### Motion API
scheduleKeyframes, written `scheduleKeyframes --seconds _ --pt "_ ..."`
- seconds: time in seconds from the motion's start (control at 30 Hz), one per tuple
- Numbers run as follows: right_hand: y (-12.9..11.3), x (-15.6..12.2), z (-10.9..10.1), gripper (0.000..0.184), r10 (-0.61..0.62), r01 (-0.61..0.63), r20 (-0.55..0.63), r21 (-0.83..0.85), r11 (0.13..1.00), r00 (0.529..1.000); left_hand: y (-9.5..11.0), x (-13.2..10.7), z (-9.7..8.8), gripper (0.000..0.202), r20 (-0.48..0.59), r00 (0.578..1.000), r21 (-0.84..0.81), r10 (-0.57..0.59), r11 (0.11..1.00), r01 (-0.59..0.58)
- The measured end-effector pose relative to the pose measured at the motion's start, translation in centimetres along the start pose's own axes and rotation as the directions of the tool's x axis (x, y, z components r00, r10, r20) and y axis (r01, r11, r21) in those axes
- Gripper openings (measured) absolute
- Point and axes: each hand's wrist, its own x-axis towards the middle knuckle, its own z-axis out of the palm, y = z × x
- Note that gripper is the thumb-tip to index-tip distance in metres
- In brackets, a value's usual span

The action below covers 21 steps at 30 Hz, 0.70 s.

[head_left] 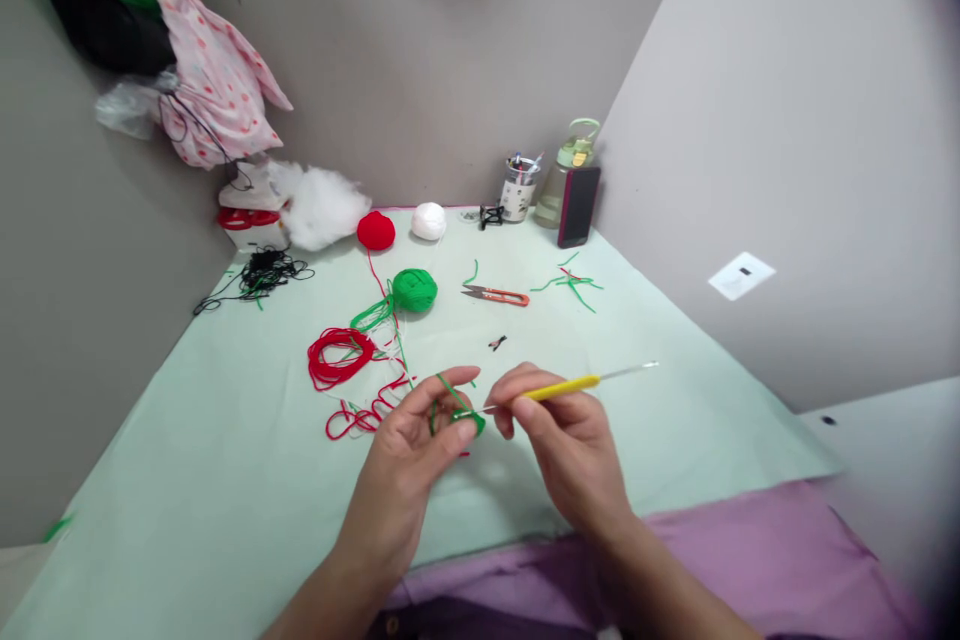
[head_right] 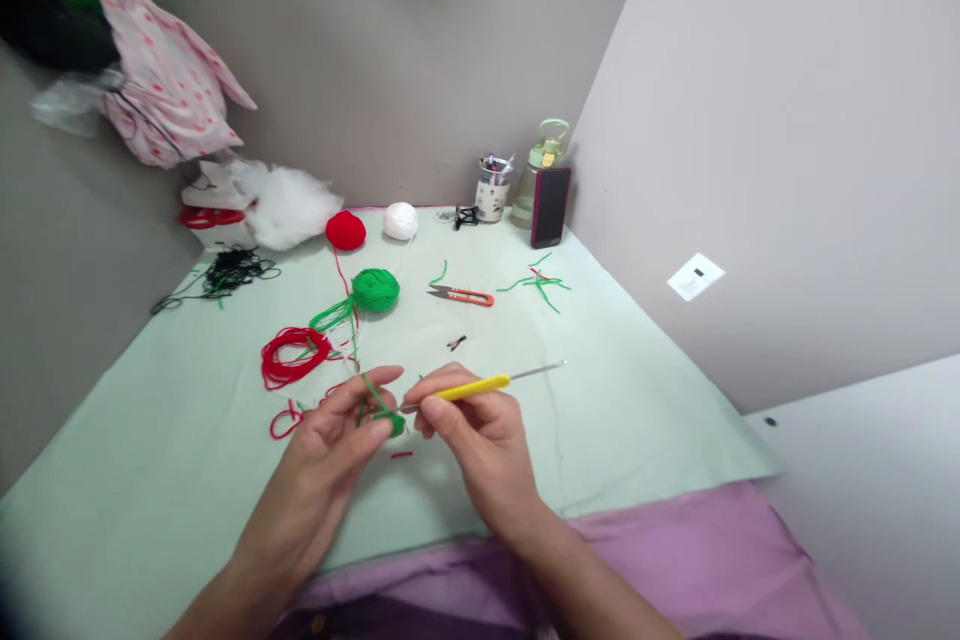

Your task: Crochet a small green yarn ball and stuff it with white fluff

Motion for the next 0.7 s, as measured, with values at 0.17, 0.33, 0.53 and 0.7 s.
scheduleKeyframes --seconds 0.17,0.33,0.53,0.7 --pt "0.90 -0.04 0.05 0.013 0.071 -0.069 -0.028 0.053 0.996 0.997 -0.41 -0.45 0.20 0.039 0.005 0.999 0.163 0.052 0.985 -0.052" --pt "1.00 0.12 -0.15 0.019 0.173 -0.166 -0.020 0.186 0.968 0.985 -0.19 -0.44 -0.07 0.035 -0.025 0.996 0.192 0.087 0.978 -0.080" --pt "0.71 0.24 -0.23 0.023 0.182 -0.180 0.004 0.186 0.966 0.983 0.07 -0.31 -0.20 0.035 -0.013 0.995 0.229 0.098 0.969 -0.092" --pt "0.53 0.02 -0.54 0.023 0.118 -0.121 0.031 0.100 0.988 0.993 0.32 -0.50 0.00 0.034 -0.047 0.990 0.336 0.132 0.935 -0.109"
